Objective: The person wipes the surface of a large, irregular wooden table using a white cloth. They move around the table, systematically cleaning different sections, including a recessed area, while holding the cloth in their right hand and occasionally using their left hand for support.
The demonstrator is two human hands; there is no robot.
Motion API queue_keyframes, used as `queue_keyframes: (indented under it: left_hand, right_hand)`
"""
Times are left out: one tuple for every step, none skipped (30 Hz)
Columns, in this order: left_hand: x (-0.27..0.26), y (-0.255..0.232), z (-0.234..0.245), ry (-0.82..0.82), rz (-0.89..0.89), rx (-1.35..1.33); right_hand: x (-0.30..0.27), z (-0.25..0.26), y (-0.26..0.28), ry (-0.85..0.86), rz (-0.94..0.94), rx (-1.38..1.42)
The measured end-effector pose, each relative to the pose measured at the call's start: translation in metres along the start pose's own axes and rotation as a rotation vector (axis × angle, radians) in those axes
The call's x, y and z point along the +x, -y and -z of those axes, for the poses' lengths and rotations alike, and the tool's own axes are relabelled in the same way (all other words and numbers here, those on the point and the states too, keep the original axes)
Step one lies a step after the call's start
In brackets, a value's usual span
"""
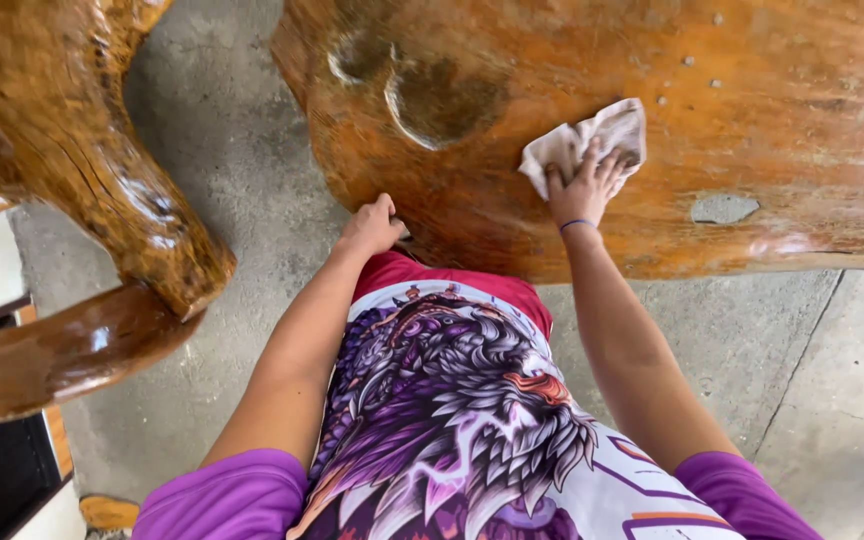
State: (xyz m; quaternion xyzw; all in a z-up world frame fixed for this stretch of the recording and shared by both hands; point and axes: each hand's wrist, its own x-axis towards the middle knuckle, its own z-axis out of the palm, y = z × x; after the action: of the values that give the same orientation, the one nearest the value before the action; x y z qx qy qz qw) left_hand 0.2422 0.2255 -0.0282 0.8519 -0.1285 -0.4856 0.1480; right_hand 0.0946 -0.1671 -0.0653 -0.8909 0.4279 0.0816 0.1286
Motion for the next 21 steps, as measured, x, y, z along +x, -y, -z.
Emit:
queue_keyframes:
  left_hand:
    - [0.010, 0.009, 0.006, -0.002, -0.008, -0.002]
    - [0.020, 0.019, 0.012, -0.011, -0.031, -0.002]
    - [0.024, 0.031, 0.013, -0.012, -0.048, -0.002]
    - [0.023, 0.041, 0.016, -0.007, -0.049, -0.005]
    - [0.027, 0.048, 0.023, -0.045, -0.084, -0.013]
    - [0.033, 0.055, 0.031, -0.082, -0.118, -0.020]
    - [0.028, 0.052, 0.048, -0.095, -0.120, -0.021]
    - [0.024, 0.049, 0.065, -0.165, -0.201, 0.080]
    - [0.011, 0.050, 0.075, -0.218, -0.276, 0.183]
    - [0.010, 0.053, 0.086, -0.214, -0.272, 0.183]
    - [0.008, 0.056, 0.095, -0.251, -0.375, 0.260]
    - [0.005, 0.058, 0.104, -0.289, -0.479, 0.336]
    - [0.007, 0.060, 0.112, -0.285, -0.482, 0.339]
    - [0.008, 0.061, 0.119, -0.255, -0.506, 0.395]
    - [0.008, 0.062, 0.127, -0.225, -0.527, 0.453]
    - [0.020, 0.068, 0.131, -0.222, -0.527, 0.456]
    - [0.030, 0.072, 0.132, -0.158, -0.502, 0.479]
    - [0.041, 0.075, 0.132, -0.094, -0.477, 0.502]
    - [0.039, 0.076, 0.134, -0.094, -0.483, 0.506]
    - [0.037, 0.076, 0.136, -0.063, -0.476, 0.497]
    - [0.036, 0.077, 0.140, -0.035, -0.467, 0.490]
  right_hand:
    - [-0.007, -0.002, 0.021, -0.008, -0.001, -0.003]
    - [-0.015, -0.004, 0.041, -0.033, 0.089, 0.007]
    - [-0.030, -0.007, 0.058, -0.047, 0.177, 0.015]
    - [-0.045, -0.008, 0.073, -0.044, 0.175, 0.009]
    - [-0.053, -0.009, 0.090, -0.029, 0.250, 0.016]
    - [-0.060, -0.010, 0.107, -0.012, 0.325, 0.022]
    - [-0.067, -0.008, 0.122, -0.022, 0.334, 0.025]
    - [-0.073, -0.008, 0.136, 0.018, 0.379, 0.020]
    - [-0.091, -0.008, 0.145, 0.072, 0.414, 0.012]
    - [-0.093, -0.009, 0.158, 0.077, 0.414, 0.012]
    - [-0.100, -0.011, 0.168, 0.103, 0.418, 0.000]
    - [-0.106, -0.012, 0.178, 0.130, 0.422, -0.013]
    - [-0.106, -0.014, 0.186, 0.130, 0.417, -0.012]
    - [-0.107, -0.015, 0.194, 0.118, 0.408, -0.007]
    - [-0.109, -0.016, 0.203, 0.108, 0.401, -0.001]
    - [-0.103, -0.023, 0.211, 0.109, 0.398, 0.002]
    - [-0.100, -0.028, 0.215, 0.110, 0.406, -0.012]
    - [-0.097, -0.032, 0.217, 0.110, 0.414, -0.027]
    - [-0.094, -0.033, 0.225, 0.105, 0.409, -0.026]
    - [-0.092, -0.033, 0.233, 0.146, 0.409, -0.037]
    - [-0.088, -0.035, 0.242, 0.186, 0.412, -0.044]
